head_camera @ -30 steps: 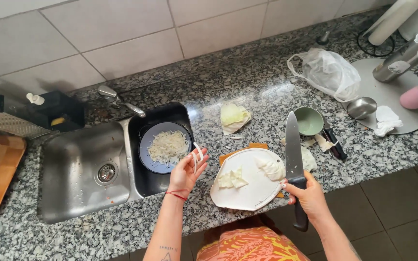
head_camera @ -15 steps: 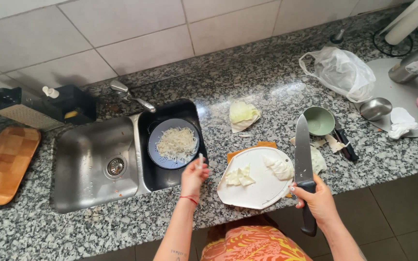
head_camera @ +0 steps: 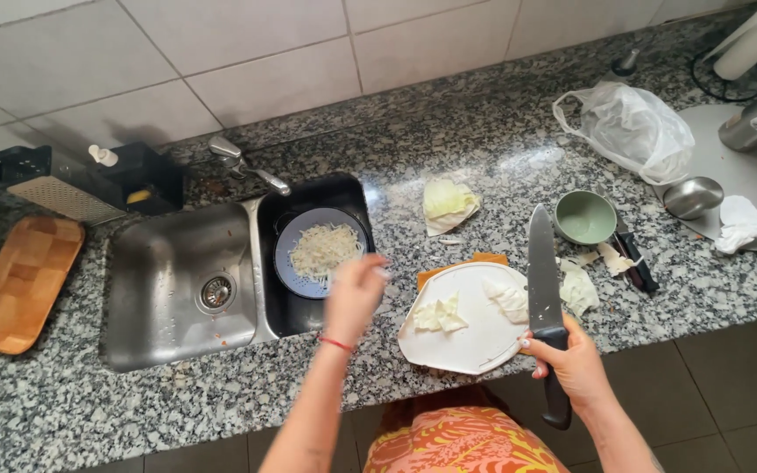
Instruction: Shredding cabbage into fine strips using a knife on a cutting board and moving the shredded pieces to a plate.
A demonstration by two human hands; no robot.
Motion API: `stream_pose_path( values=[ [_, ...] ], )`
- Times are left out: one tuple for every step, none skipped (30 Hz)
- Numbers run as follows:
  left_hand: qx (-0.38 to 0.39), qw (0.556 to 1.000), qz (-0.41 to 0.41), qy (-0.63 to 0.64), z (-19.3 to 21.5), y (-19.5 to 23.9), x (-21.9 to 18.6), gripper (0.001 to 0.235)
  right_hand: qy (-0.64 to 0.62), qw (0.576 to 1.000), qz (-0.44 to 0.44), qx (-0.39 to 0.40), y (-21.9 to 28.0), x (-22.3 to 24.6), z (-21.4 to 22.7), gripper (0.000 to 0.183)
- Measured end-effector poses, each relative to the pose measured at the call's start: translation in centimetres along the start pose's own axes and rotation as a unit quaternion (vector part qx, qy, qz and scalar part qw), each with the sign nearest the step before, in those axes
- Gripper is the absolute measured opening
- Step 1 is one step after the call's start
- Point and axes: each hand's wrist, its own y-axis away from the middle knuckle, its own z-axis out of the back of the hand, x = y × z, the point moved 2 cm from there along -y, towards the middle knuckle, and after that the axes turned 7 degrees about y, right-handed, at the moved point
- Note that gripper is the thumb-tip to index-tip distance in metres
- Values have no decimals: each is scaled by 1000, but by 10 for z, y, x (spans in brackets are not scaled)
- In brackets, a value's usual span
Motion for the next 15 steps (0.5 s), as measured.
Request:
stream_pose_path(
  values=[
    [-2,1000,1,0,-22,14,-3,26,1,1000,0,2,0,-1,-3,44],
    [107,993,5,43,-48,28,-6,31,-2,1000,3,15,0,-2,-7,36],
    [215,973,10,85,-74,43,-10,37,-5,1000,5,28,1,-3,-10,28],
    [214,973,11,86,-83,51,-12,37,-3,1000,4,28,-1,-6,-15,28],
    [229,967,7,112,-95,57,-16,40,-8,999,24,25,-2,-8,-17,27],
    [244,960,4,138,-108,63,-20,42,-12,999,43,23,-4,-10,-18,27],
    [258,956,0,139,-117,62,-14,42,-14,999,41,8,-2,-7,-17,27],
    [222,964,-18,147,-124,60,-9,26,-10,998,52,20,-1,-3,-17,26],
    [185,970,-35,154,-131,57,-3,10,-7,998,62,32,-1,0,-17,25],
    [199,967,-38,155,-135,53,6,10,-10,998,60,18,3,4,-15,25],
    [187,971,-29,146,-139,47,15,9,6,999,49,9,6,8,-12,25],
    [174,975,-20,137,-144,41,23,9,21,999,37,0,10,11,-8,26],
    [188,972,-26,136,-148,34,29,9,16,999,36,-15,13,14,-1,26],
    [176,978,-3,111,-151,27,36,10,24,999,20,-24,17,17,5,33],
    [159,983,20,84,-152,17,44,12,31,999,5,-29,19,19,10,41]
  ],
)
